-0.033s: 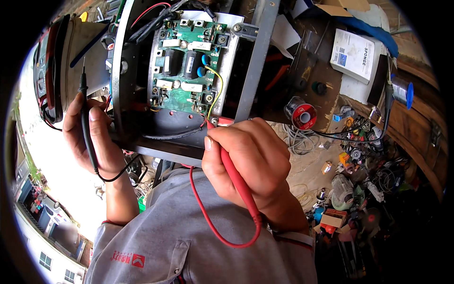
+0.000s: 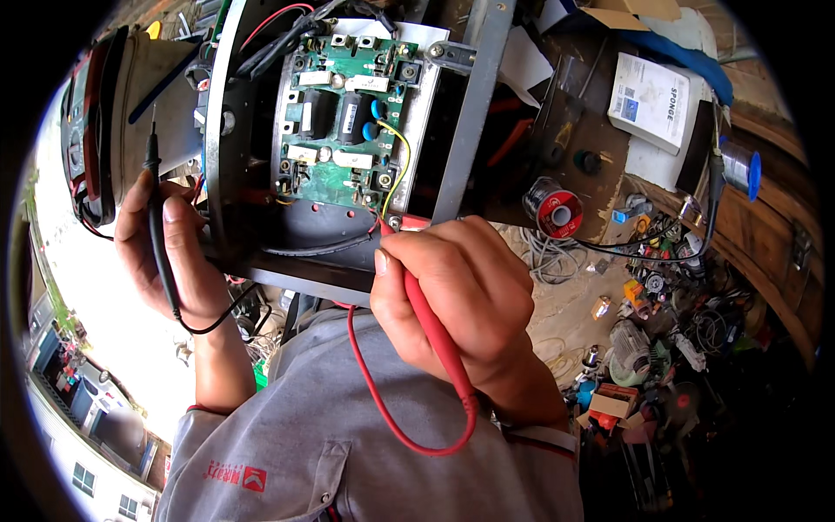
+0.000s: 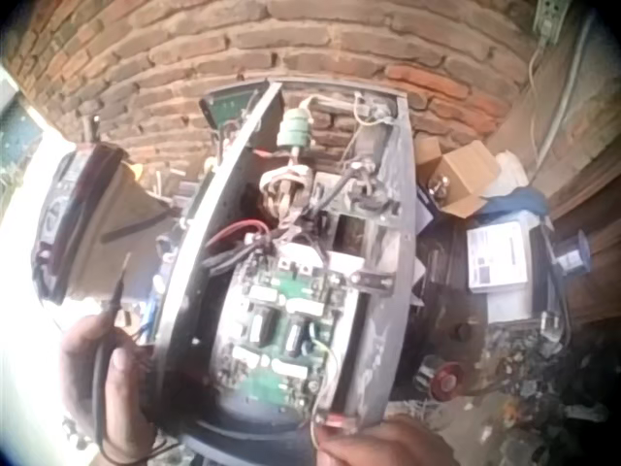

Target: The person uses a digital multimeter to test various points on an exposed circuit board inside a metal chassis. They systematically touch the red and black probes to different components and connection points on the board, checking for electrical continuity or voltage. The person occasionally adjusts the multimeter dial and repositions the probes to different areas of the circuit board.

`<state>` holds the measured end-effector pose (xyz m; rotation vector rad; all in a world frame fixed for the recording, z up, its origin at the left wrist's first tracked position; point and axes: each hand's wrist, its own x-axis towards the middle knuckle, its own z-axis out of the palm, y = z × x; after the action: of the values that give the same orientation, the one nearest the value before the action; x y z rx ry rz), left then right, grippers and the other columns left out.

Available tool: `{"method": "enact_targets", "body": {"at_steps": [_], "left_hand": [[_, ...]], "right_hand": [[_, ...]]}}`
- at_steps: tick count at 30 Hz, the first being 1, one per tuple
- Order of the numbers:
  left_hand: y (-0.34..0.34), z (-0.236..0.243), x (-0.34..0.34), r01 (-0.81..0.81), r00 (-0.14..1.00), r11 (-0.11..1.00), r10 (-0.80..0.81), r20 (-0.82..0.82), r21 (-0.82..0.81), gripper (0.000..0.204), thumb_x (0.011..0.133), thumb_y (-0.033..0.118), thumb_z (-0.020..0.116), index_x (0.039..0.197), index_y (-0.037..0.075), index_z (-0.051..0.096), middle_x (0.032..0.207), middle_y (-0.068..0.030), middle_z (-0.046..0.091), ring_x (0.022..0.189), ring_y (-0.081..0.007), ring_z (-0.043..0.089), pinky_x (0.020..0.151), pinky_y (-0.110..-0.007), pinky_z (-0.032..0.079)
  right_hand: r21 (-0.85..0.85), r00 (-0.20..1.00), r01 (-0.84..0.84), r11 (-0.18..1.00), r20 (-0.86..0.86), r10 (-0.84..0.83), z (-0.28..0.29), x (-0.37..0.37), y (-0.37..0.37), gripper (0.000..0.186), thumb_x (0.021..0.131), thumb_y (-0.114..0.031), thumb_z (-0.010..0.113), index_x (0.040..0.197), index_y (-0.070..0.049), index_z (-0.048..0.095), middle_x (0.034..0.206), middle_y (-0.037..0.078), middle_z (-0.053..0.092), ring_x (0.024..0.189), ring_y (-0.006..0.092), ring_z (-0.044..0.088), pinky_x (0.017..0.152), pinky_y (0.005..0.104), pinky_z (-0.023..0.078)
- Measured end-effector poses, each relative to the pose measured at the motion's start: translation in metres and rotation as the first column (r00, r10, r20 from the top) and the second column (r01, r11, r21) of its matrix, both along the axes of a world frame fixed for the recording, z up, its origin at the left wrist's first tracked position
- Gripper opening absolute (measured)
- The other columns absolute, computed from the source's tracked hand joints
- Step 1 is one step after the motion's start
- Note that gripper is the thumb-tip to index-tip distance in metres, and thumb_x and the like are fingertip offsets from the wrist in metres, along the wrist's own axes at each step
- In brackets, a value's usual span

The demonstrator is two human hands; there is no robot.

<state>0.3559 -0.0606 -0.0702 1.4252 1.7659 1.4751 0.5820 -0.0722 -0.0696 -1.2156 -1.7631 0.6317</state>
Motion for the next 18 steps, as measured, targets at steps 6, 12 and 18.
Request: {"method": "enact_targets", "body": {"at_steps": [6, 12, 18], "left_hand": [[0.002, 0.003, -0.001, 0.028, 1.000, 1.000, -0.028, 0.004, 0.012, 0.034, 0.094, 0.003, 0.059, 0.126, -0.005, 0.050, 0.099, -0.0116, 0.064, 0.086, -0.0121, 0.059, 0.080, -0.023, 0.048], [0.000, -0.001, -0.007, -0.015, 0.994, 0.996, 0.005, 0.113, 0.089, 0.037, 0.094, 0.007, 0.060, 0.128, -0.003, 0.049, 0.095, -0.0116, 0.063, 0.075, -0.0114, 0.056, 0.068, -0.022, 0.046], [0.005, 0.004, -0.030, 0.015, 0.884, 0.982, -0.102, 0.457, 0.191, 0.041, 0.094, 0.008, 0.057, 0.133, -0.002, 0.047, 0.090, -0.0128, 0.061, 0.068, -0.0136, 0.053, 0.058, -0.023, 0.042]], "right_hand": [[-0.028, 0.999, -0.028, 0.999, 0.016, 0.028, 0.002, 0.001, 0.002, 0.019, 0.069, 0.006, 0.071, 0.086, 0.002, 0.064, 0.070, 0.011, 0.062, 0.056, 0.0229, 0.057, 0.050, 0.0310, 0.045], [-0.079, 0.997, -0.059, 0.995, 0.050, 0.063, 0.009, 0.000, 0.003, 0.016, 0.071, 0.006, 0.070, 0.085, 0.001, 0.064, 0.071, 0.011, 0.063, 0.057, 0.0244, 0.058, 0.051, 0.0319, 0.046], [-0.184, 0.999, 0.007, 0.983, -0.042, -0.015, 0.025, -0.008, -0.015, 0.016, 0.080, 0.002, 0.065, 0.096, 0.005, 0.064, 0.075, 0.013, 0.065, 0.059, 0.0217, 0.059, 0.054, 0.0311, 0.049]]}}
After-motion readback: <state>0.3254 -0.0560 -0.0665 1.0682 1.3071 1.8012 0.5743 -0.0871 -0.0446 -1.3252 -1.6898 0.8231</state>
